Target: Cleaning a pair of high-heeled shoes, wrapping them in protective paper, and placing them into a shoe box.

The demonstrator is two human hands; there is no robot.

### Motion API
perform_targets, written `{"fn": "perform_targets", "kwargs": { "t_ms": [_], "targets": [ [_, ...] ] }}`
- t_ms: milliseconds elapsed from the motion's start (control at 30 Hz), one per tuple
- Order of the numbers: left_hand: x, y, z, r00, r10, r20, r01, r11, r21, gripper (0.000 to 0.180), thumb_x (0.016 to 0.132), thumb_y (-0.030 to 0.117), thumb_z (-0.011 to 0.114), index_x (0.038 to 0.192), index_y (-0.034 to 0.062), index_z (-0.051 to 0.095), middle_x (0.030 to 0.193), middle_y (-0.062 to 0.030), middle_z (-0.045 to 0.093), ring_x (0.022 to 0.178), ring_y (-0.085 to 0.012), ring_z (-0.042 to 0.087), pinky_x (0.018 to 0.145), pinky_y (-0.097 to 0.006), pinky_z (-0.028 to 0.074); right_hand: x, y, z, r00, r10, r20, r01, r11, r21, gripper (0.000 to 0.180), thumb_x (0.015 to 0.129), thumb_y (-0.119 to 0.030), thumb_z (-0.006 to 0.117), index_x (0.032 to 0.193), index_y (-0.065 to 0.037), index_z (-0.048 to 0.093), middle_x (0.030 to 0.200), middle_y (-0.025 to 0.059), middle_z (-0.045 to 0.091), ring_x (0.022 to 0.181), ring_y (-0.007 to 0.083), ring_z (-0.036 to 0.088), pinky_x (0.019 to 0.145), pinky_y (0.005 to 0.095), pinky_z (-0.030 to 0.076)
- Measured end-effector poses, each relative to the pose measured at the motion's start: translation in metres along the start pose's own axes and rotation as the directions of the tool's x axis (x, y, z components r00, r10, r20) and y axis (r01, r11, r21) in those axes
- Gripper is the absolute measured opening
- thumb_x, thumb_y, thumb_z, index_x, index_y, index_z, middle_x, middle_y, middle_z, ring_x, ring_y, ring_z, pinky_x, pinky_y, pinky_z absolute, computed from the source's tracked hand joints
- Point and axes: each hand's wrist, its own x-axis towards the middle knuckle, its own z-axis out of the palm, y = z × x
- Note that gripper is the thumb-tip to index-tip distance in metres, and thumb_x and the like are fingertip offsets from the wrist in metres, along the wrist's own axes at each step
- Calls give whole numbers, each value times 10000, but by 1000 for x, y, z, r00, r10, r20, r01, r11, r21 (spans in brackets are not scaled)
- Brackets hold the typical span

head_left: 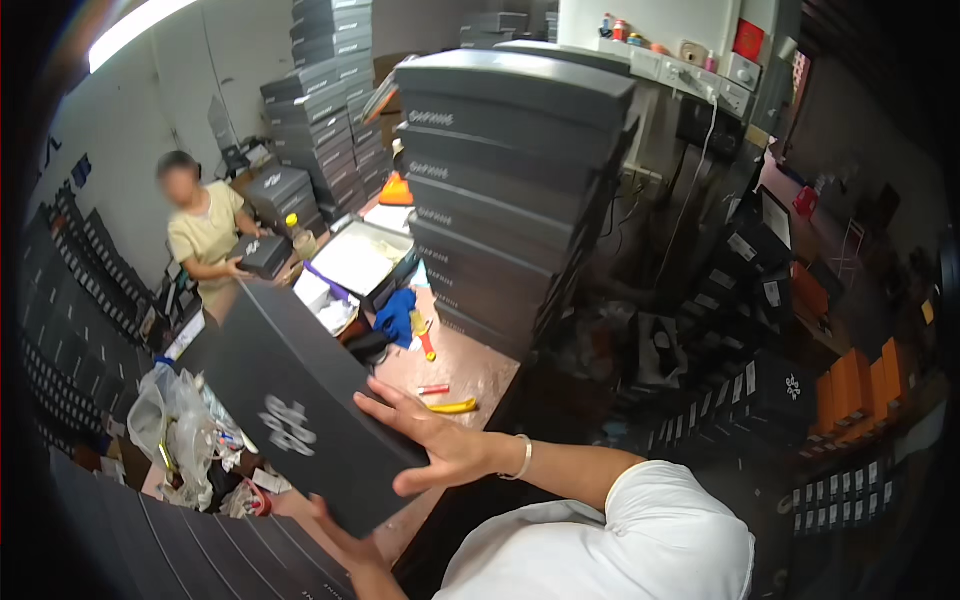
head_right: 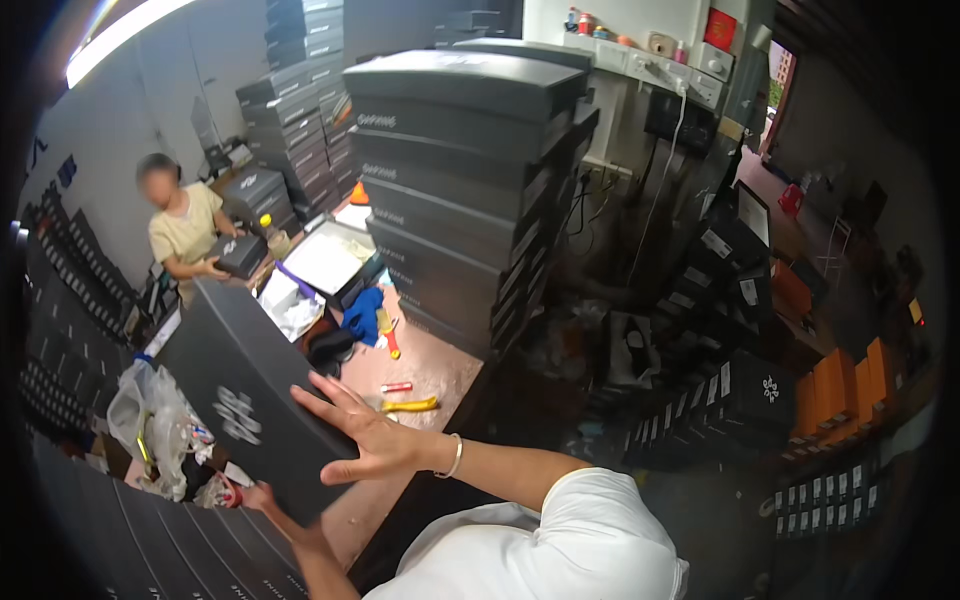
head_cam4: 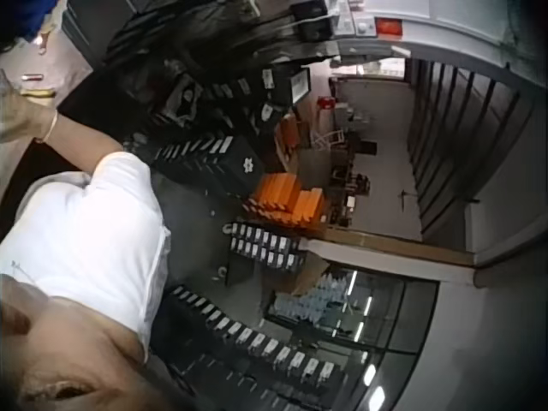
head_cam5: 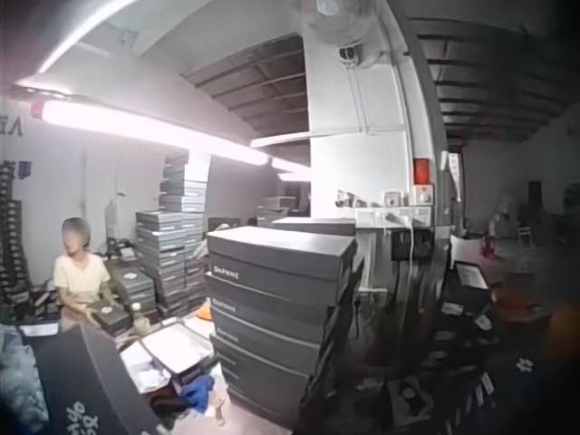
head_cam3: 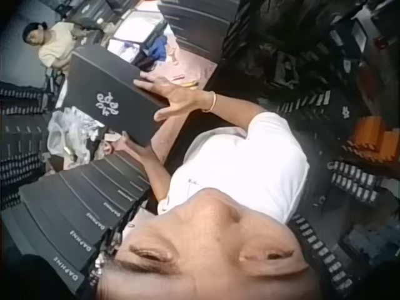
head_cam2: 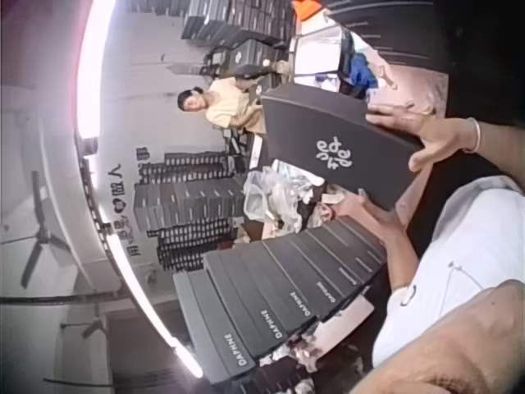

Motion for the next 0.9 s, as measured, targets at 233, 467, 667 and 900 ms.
{"fn": "perform_targets", "kwargs": {
  "t_ms": [233, 467, 667, 900],
  "targets": [
    [97, 35, 254, 774, 15, 633, 147, 968, -203, 495, 982, 404, 447, 1316, 42, 488, 1265, -112, 565, 1141, -237, 574, 986, -393, 473, -11, -87, -251, 661, -619, -425, 312, 741, -594, 838, 756, -385, 767, 1406, 3, 408, 1434, 183, 431, 1336, 317, 414, 1094, 438, 305],
    [102, 23, 432, 783, -200, 590, 58, 966, 250, 685, 935, 489, 536, 1449, 85, 332, 1492, -105, 326, 1411, -245, 198, 1119, -516, 154, 41, -92, -476, 745, -14, -667, 92, 992, 82, 517, 887, -526, 554, 1084, -53, 620, 911, 30, 643, 818, 137, 599, 726, 303, 473],
    [45, 21, 369, 461, -401, 792, 20, 897, 442, 694, 929, 324, 602, 1484, 62, 277, 1531, -87, 285, 1432, -254, 216, 1125, -452, 214, 14, -35, -527, 517, -236, -823, -34, 955, -295, 425, 954, -465, 498, 1030, -72, 643, 917, 20, 648, 863, 117, 596, 769, 264, 466],
    [-22, 110, 190, 694, -440, 570, -95, 728, 679, 671, 834, 223, 740, 1397, 27, 432, 1511, -164, 279, 1385, -261, 312, 1064, -425, 342, 91, -146, -267, 610, -730, -308, 628, 682, -374, 274, 876, -233, 641, 1106, -85, 626, 1104, 82, 628, 979, 220, 631, 795, 353, 529]
  ]
}}
